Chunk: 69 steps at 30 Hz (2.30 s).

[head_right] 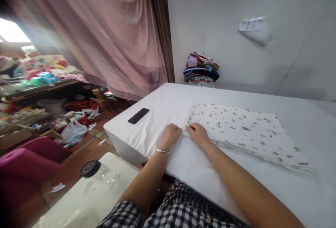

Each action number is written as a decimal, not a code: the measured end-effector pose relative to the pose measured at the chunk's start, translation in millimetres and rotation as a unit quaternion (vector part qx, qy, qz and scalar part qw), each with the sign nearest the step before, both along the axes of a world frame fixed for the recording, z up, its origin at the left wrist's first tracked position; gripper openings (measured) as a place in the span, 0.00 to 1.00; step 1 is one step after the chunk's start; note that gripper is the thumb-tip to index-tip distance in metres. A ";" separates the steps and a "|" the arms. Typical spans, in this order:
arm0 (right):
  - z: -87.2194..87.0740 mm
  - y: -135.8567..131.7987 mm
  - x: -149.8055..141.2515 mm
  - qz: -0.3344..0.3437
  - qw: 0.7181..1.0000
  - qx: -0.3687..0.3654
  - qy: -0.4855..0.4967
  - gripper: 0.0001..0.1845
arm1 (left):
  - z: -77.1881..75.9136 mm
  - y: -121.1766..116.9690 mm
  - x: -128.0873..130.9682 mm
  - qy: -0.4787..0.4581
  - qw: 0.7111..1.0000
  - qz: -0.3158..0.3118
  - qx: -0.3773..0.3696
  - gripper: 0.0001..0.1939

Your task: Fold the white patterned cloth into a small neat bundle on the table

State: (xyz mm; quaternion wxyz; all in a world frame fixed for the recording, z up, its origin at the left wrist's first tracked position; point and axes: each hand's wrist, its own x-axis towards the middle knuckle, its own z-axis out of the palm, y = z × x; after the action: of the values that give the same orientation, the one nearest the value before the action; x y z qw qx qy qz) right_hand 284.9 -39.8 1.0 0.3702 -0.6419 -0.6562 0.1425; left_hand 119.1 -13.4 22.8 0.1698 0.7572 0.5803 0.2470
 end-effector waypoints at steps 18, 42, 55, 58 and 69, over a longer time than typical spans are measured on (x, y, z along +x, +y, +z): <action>-2.7 -5.5 -13.3 0.025 0.994 0.104 0.014 0.12 | -1.9 2.2 17.8 -0.325 0.929 -0.005 -0.177 0.06; 12.4 -13.0 -17.0 0.086 0.976 0.084 -0.179 0.07 | 1.0 9.9 16.0 -0.317 0.925 -0.022 -0.206 0.09; 27.6 -188.1 194.0 -0.101 0.977 0.003 -0.189 0.11 | 5.9 13.6 15.1 -0.206 0.963 -0.032 -0.169 0.15; 31.5 -237.5 244.9 -0.246 0.957 -0.045 -0.145 0.08 | 7.7 13.6 15.4 -0.192 0.966 -0.031 -0.169 0.16; 41.9 -232.1 260.4 -0.444 0.841 -0.222 0.215 0.11 | -0.4 17.0 11.7 -0.102 0.989 -0.048 -0.100 0.19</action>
State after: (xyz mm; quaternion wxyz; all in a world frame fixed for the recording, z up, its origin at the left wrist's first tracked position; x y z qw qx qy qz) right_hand 545.4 -272.0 43.0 0.3728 -0.8830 -0.1555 0.2390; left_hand 130.8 3.6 22.4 0.3146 0.7340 0.5450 0.2556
